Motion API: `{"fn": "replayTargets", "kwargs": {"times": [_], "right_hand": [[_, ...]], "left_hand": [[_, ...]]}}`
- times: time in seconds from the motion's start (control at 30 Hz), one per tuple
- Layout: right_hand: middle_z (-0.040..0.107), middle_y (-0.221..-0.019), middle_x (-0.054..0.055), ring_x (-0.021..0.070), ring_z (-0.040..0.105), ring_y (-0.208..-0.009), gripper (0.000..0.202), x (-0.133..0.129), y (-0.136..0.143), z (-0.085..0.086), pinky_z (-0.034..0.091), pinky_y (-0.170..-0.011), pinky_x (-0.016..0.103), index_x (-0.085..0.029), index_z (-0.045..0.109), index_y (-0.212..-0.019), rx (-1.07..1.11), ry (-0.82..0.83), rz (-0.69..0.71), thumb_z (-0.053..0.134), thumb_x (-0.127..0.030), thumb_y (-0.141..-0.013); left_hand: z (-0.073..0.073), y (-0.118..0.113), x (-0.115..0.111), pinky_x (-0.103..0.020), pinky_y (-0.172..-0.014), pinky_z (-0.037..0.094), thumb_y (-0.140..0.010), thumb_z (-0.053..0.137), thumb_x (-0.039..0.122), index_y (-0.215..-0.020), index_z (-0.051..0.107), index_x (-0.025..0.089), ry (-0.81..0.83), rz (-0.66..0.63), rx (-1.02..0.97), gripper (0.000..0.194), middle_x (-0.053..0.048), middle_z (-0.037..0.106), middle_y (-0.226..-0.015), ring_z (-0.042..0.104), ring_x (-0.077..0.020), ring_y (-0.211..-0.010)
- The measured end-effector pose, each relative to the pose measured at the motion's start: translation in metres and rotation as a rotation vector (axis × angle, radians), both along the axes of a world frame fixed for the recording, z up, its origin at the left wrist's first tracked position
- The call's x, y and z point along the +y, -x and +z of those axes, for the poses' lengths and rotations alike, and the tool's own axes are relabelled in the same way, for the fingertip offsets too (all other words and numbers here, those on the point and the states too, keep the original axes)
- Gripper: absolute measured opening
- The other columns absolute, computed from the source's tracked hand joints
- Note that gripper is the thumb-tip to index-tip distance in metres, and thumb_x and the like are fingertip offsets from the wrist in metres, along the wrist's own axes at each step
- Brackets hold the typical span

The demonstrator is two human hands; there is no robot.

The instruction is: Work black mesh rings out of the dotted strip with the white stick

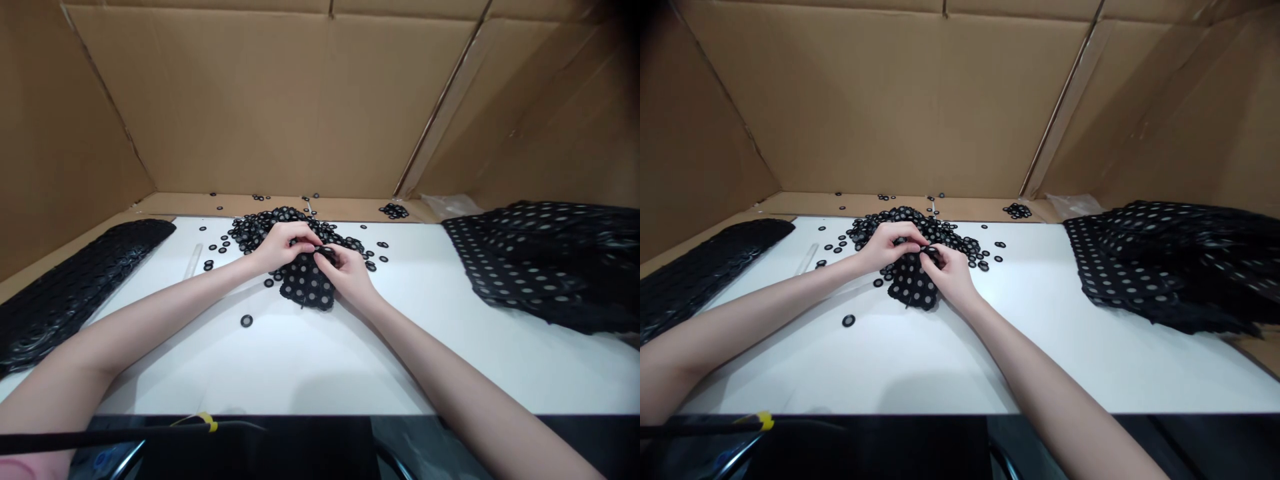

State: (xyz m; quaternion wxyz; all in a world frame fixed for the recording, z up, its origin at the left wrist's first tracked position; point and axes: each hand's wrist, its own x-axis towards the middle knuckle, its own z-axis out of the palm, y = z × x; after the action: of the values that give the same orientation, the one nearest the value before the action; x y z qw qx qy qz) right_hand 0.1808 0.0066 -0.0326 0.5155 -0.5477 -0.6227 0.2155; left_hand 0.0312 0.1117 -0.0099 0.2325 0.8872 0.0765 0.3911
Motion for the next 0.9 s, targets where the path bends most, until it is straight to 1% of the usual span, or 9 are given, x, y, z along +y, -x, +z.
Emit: {"fn": "replayTargets", "kwargs": {"times": [0.23,0.37,0.43,0.6,0.73,0.9], "right_hand": [[0.045,-0.062,-0.002,0.0111,0.039,-0.057,0.021,0.0,0.002,-0.001,0.032,-0.053,0.024,-0.015,0.056,-0.072,0.023,0.029,0.011,0.054,-0.035,-0.078],[0.045,-0.062,-0.002,0.0112,0.039,-0.057,0.022,-0.001,0.002,-0.002,0.031,-0.053,0.025,-0.015,0.056,-0.071,0.02,0.033,0.014,0.055,-0.036,-0.077],[0.043,-0.061,-0.002,0.0109,0.038,-0.057,0.022,-0.001,0.002,-0.002,0.031,-0.052,0.025,-0.016,0.055,-0.068,0.008,0.037,0.015,0.055,-0.036,-0.077],[0.038,-0.057,-0.003,0.0099,0.033,-0.054,0.026,-0.001,0.002,-0.002,0.027,-0.049,0.024,-0.017,0.049,-0.062,-0.012,0.05,0.01,0.055,-0.038,-0.077],[0.034,-0.056,-0.004,0.009,0.031,-0.053,0.026,-0.002,0.005,-0.002,0.025,-0.048,0.024,-0.017,0.047,-0.059,0.046,0.047,-0.026,0.056,-0.036,-0.074],[0.031,-0.056,-0.004,0.0086,0.03,-0.053,0.026,-0.002,0.008,-0.003,0.022,-0.048,0.024,-0.018,0.042,-0.056,0.088,0.038,-0.048,0.056,-0.032,-0.073]], "left_hand": [[-0.007,0.0,0.001,-0.027,-0.07,0.05,-0.086,0.058,0.017,-0.082,0.069,0.014,-0.1,-0.005,-0.012,0.012,-0.007,0.068,-0.08,0.063,-0.015,-0.075],[-0.011,0.002,0.002,-0.027,-0.07,0.05,-0.083,0.064,0.022,-0.085,0.068,0.013,-0.042,-0.043,0.017,0.01,-0.006,0.068,-0.081,0.064,-0.0154,-0.075],[-0.012,0.002,0.002,-0.027,-0.071,0.05,-0.082,0.065,0.022,-0.085,0.068,0.013,-0.015,-0.039,0.026,0.01,-0.006,0.069,-0.081,0.064,-0.0157,-0.075],[-0.017,-0.002,-0.003,-0.027,-0.072,0.049,-0.084,0.057,0.015,-0.081,0.067,0.015,0.031,0.032,0.037,0.01,-0.004,0.069,-0.081,0.064,-0.0153,-0.075],[-0.02,-0.006,-0.012,-0.027,-0.072,0.048,-0.084,0.055,0.013,-0.079,0.064,0.014,0.054,0.085,0.002,0.01,-0.004,0.067,-0.079,0.062,-0.0154,-0.075],[-0.024,-0.009,-0.022,-0.026,-0.069,0.045,-0.083,0.052,0.01,-0.075,0.06,0.015,0.033,0.152,-0.058,0.013,-0.003,0.063,-0.077,0.058,-0.015,-0.073]]}}
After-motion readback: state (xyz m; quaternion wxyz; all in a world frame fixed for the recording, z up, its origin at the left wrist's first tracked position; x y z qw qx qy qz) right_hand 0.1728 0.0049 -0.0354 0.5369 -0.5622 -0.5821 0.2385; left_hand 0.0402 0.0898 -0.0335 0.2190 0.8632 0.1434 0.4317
